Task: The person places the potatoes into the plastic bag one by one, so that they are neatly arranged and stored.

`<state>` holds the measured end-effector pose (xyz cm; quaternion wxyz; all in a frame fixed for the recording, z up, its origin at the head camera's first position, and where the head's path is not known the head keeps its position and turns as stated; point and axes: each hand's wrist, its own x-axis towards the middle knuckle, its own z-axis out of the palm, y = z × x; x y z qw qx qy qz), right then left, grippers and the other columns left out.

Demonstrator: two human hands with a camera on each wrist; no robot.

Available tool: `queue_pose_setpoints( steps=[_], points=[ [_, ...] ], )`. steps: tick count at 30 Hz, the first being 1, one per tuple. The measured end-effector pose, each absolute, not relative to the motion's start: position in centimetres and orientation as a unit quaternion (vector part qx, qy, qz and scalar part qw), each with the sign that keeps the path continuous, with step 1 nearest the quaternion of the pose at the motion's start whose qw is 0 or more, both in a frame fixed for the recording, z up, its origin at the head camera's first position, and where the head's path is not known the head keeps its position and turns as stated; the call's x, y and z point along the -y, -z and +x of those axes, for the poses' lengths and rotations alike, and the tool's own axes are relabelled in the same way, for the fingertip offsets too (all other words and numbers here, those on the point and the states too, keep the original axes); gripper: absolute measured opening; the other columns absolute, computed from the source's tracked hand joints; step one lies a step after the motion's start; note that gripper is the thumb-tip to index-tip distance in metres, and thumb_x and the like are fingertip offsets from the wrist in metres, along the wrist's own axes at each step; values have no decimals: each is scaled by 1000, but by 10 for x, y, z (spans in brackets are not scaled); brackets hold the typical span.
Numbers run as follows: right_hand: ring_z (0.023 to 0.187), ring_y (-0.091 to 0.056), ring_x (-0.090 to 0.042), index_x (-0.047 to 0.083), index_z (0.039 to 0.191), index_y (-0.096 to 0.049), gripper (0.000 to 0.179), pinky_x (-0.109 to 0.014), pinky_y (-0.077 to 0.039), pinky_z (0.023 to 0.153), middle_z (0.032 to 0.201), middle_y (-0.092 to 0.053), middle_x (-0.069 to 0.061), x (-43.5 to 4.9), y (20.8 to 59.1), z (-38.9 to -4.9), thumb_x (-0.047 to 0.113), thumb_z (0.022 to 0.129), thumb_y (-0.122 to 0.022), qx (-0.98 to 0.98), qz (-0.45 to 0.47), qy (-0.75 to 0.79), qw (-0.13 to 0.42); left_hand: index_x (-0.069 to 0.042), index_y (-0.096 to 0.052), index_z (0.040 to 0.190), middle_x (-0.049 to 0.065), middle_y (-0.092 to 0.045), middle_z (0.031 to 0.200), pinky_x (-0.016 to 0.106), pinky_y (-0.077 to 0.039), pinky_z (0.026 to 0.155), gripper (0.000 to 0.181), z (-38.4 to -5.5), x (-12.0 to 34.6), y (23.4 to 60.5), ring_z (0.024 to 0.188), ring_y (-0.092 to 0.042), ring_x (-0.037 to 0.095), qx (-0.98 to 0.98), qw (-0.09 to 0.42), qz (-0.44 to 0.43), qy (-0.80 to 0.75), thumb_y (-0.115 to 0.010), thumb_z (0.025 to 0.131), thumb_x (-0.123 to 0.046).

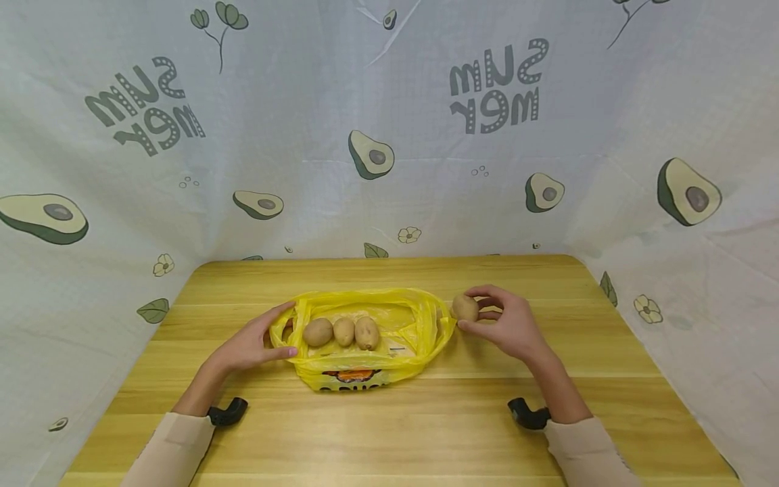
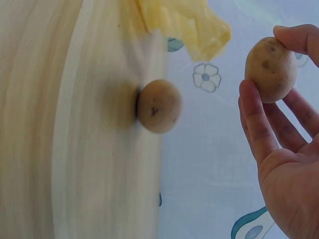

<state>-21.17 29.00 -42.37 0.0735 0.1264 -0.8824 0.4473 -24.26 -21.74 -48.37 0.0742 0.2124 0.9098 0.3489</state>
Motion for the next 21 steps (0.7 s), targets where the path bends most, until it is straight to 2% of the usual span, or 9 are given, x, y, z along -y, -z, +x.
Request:
queue_pose_setpoints(
  steps=[21],
  points=[
    [104, -64, -26, 8, 127, -68, 50, -33, -62, 89, 120, -68, -13, -244, 421, -219, 17, 82, -89, 858, 160, -487, 38, -20, -25, 165, 12, -32, 168, 66, -27, 121, 103, -241, 217, 483, 154, -31, 40, -910, 73, 213, -347, -79, 84, -55]
  ],
)
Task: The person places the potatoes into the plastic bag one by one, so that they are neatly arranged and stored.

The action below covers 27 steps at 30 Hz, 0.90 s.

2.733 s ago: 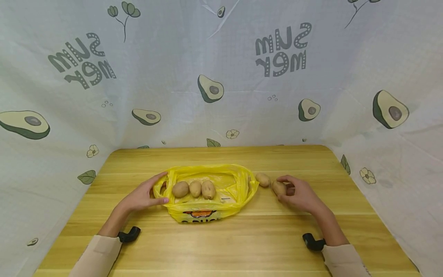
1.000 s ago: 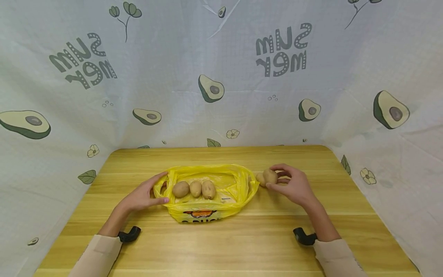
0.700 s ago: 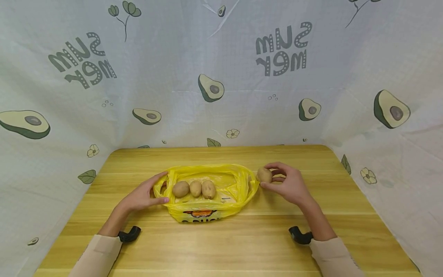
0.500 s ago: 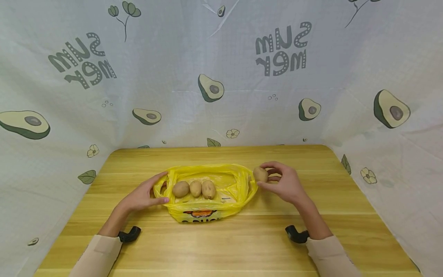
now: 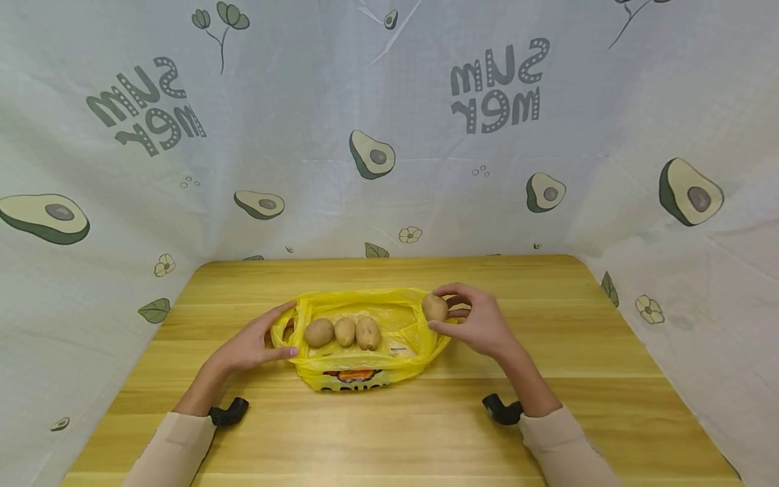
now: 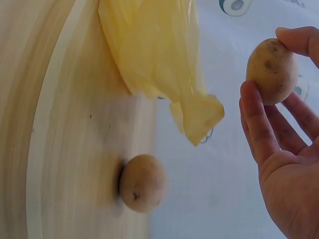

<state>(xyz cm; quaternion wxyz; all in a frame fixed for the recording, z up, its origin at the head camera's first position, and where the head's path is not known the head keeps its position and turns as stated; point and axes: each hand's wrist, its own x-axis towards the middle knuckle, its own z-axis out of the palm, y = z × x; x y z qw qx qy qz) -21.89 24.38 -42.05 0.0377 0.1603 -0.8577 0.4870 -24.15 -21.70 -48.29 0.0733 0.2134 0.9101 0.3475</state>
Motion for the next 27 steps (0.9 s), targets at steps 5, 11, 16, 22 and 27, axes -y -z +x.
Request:
queue_pose_setpoints(
  steps=[5, 11, 16, 22, 27],
  points=[
    [106, -64, -29, 9, 126, -68, 49, -35, -61, 90, 120, -68, -13, -233, 423, -221, 17, 82, -89, 853, 170, -492, 30, -21, -25, 165, 12, -32, 168, 65, -27, 121, 103, -242, 218, 483, 154, -31, 40, -910, 73, 216, -346, -79, 84, -55],
    [106, -65, -31, 8, 126, -68, 50, -45, -60, 92, 122, -68, -14, -221, 427, -224, 17, 81, -90, 850, 178, -495, 22, -21, -25, 165, 12, -32, 168, 65, -27, 121, 104, -242, 218, 483, 154, -31, 40, -911, 73, 215, -346, -79, 84, -56],
    [107, -65, -33, 9, 125, -68, 51, -43, -61, 92, 123, -67, -14, -212, 431, -227, 18, 81, -90, 846, 186, -500, 10, -22, -25, 165, 12, -32, 167, 64, -27, 122, 103, -242, 217, 482, 154, -31, 40, -909, 75, 213, -349, -80, 84, -55],
    [107, -65, -30, 10, 125, -68, 51, -42, -61, 92, 124, -68, -12, -201, 436, -230, 22, 80, -90, 856, 189, -482, -6, -20, -26, 165, 15, -34, 166, 65, -28, 121, 102, -242, 217, 481, 153, -33, 41, -909, 70, 220, -348, -79, 85, -54],
    [107, -67, -31, 9, 126, -67, 51, -46, -61, 92, 127, -68, -13, -191, 441, -231, 21, 82, -89, 859, 194, -474, -22, -21, -26, 165, 13, -33, 167, 64, -28, 122, 102, -243, 217, 481, 153, -32, 40, -910, 72, 217, -346, -79, 85, -55]
  ],
)
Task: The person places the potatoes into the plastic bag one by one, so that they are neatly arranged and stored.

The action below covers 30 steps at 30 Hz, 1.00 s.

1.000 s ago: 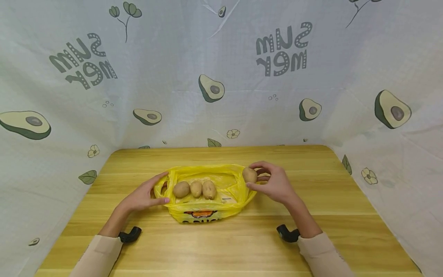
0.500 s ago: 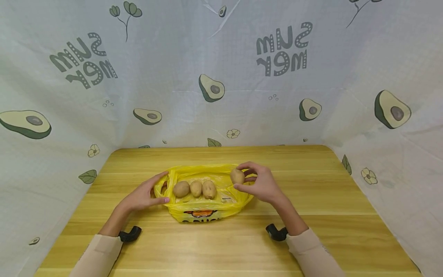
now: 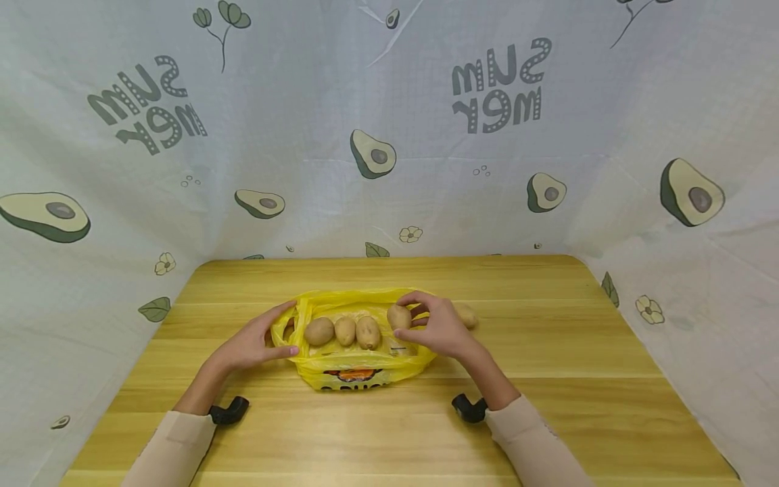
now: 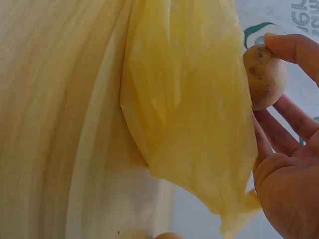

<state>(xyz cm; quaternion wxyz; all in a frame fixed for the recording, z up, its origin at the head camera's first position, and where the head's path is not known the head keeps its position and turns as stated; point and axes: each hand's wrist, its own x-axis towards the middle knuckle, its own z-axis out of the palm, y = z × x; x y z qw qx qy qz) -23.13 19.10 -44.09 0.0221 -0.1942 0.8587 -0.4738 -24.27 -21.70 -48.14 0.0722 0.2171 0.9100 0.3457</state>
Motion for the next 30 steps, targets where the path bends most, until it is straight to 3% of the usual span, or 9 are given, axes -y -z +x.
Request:
queue_pose_setpoints(
  steps=[10, 19, 23, 30],
  points=[
    [103, -69, -27, 8, 123, -68, 48, -44, -61, 89, 125, -68, -13, -180, 453, -237, 15, 81, -89, -863, -212, 456, 38, -21, -27, 165, 13, -34, 167, 64, -28, 122, 103, -242, 216, 481, 153, -32, 40, -910, 75, 211, -349, -80, 83, -54],
    [102, -71, -26, 9, 124, -68, 50, -38, -62, 86, 122, -69, -11, -175, 459, -237, 21, 81, -89, -876, -221, 425, 60, -20, -27, 165, 12, -33, 167, 65, -27, 122, 103, -242, 216, 480, 154, -31, 40, -909, 79, 209, -352, -80, 84, -54],
    [101, -71, -22, 10, 123, -68, 45, -33, -62, 84, 121, -70, -8, -174, 460, -239, 22, 84, -86, -888, -214, 403, 63, -21, -27, 165, 13, -33, 167, 65, -27, 122, 103, -242, 216, 480, 154, -31, 40, -909, 81, 206, -353, -80, 84, -54],
    [101, -71, -23, 9, 122, -69, 33, -36, -61, 86, 121, -71, -8, -171, 461, -241, 17, 91, -78, -893, -217, 389, 59, -21, -27, 165, 12, -33, 167, 64, -27, 122, 103, -243, 216, 481, 154, -31, 39, -911, 80, 206, -350, -81, 83, -54]
  ],
)
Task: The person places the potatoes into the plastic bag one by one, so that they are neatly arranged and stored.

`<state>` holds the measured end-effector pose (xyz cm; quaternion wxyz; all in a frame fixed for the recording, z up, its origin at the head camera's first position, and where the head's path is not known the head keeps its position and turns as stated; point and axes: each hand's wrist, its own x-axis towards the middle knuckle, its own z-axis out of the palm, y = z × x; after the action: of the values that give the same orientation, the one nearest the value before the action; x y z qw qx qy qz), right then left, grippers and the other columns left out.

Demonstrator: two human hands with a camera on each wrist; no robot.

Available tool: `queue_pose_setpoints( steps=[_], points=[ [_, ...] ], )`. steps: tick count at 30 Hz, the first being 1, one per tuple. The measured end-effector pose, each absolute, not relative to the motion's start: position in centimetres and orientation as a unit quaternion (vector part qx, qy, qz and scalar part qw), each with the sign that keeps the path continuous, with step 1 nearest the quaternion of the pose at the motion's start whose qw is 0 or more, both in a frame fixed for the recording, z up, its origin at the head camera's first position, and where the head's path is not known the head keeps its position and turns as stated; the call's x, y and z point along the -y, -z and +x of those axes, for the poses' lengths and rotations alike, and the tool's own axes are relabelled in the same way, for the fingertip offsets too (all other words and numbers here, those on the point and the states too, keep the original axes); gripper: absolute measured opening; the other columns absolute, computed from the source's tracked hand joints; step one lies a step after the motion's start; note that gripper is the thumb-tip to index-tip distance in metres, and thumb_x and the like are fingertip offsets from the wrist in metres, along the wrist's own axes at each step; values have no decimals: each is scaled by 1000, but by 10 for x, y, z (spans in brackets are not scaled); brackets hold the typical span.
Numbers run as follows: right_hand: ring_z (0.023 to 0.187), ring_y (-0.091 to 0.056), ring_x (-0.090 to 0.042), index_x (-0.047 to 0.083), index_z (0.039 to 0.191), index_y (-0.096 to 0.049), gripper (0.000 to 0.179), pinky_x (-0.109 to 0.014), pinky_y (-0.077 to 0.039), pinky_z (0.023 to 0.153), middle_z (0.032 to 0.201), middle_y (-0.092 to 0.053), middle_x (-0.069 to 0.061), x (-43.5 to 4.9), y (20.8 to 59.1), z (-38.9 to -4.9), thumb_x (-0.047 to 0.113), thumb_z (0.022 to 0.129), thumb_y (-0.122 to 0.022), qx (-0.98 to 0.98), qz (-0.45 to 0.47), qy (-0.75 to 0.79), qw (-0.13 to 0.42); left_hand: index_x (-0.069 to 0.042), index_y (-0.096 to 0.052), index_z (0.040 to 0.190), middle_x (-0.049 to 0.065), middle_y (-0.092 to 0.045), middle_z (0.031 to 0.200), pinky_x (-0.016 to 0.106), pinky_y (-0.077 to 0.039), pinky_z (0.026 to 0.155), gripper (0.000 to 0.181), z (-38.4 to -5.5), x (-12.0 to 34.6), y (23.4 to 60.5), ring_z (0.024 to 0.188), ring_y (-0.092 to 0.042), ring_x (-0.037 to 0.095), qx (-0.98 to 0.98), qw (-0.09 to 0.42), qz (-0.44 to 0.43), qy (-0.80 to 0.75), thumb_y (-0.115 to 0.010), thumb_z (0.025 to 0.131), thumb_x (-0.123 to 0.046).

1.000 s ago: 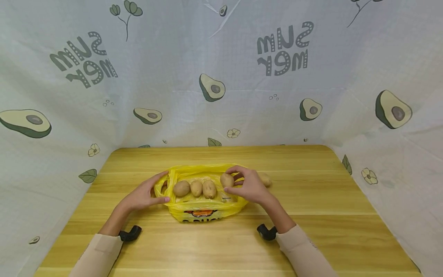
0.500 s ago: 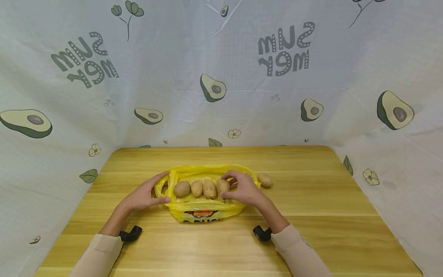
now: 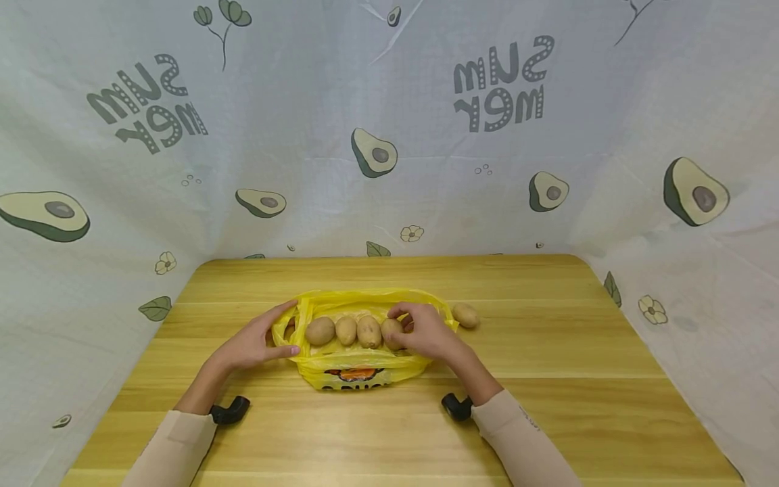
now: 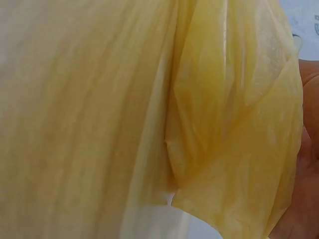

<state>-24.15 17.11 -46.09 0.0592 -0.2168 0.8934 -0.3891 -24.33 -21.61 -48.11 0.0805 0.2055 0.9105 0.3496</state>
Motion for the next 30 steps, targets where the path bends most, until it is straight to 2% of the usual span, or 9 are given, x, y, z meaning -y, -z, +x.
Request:
queue_pose_setpoints(
  steps=[4, 10, 16, 21, 30],
  points=[
    [102, -70, -23, 10, 122, -69, 34, -35, -61, 86, 120, -71, -8, -171, 463, -242, 19, 90, -78, -897, -220, 377, 64, -22, -27, 165, 12, -33, 167, 64, -27, 122, 103, -244, 217, 482, 154, -31, 39, -911, 81, 206, -348, -80, 83, -55],
    [105, -70, -26, 7, 127, -66, 46, -36, -62, 86, 119, -71, -11, -174, 462, -242, 25, 88, -83, -894, -230, 377, 70, -21, -27, 165, 12, -34, 167, 64, -27, 122, 104, -243, 217, 483, 154, -31, 40, -909, 80, 208, -352, -81, 83, -55],
    [109, -69, -31, 4, 131, -65, 54, -41, -61, 90, 127, -68, -15, -179, 455, -239, 28, 87, -85, -887, -230, 394, 63, -21, -27, 165, 13, -33, 167, 64, -27, 122, 103, -244, 217, 483, 154, -31, 40, -912, 79, 207, -346, -80, 83, -56],
    [113, -66, -34, 3, 132, -64, 56, -49, -58, 96, 132, -66, -18, -186, 451, -237, 29, 88, -84, -878, -230, 416, 51, -20, -26, 165, 15, -34, 167, 66, -28, 121, 103, -245, 218, 482, 153, -32, 42, -912, 74, 215, -341, -80, 84, -56],
    [112, -67, -42, 3, 128, -66, 50, -54, -56, 98, 128, -66, -23, -200, 450, -235, 24, 87, -85, -867, -233, 440, 10, -19, -26, 165, 15, -34, 166, 66, -28, 121, 101, -243, 217, 481, 153, -32, 42, -910, 75, 222, -343, -78, 86, -56]
  ],
)
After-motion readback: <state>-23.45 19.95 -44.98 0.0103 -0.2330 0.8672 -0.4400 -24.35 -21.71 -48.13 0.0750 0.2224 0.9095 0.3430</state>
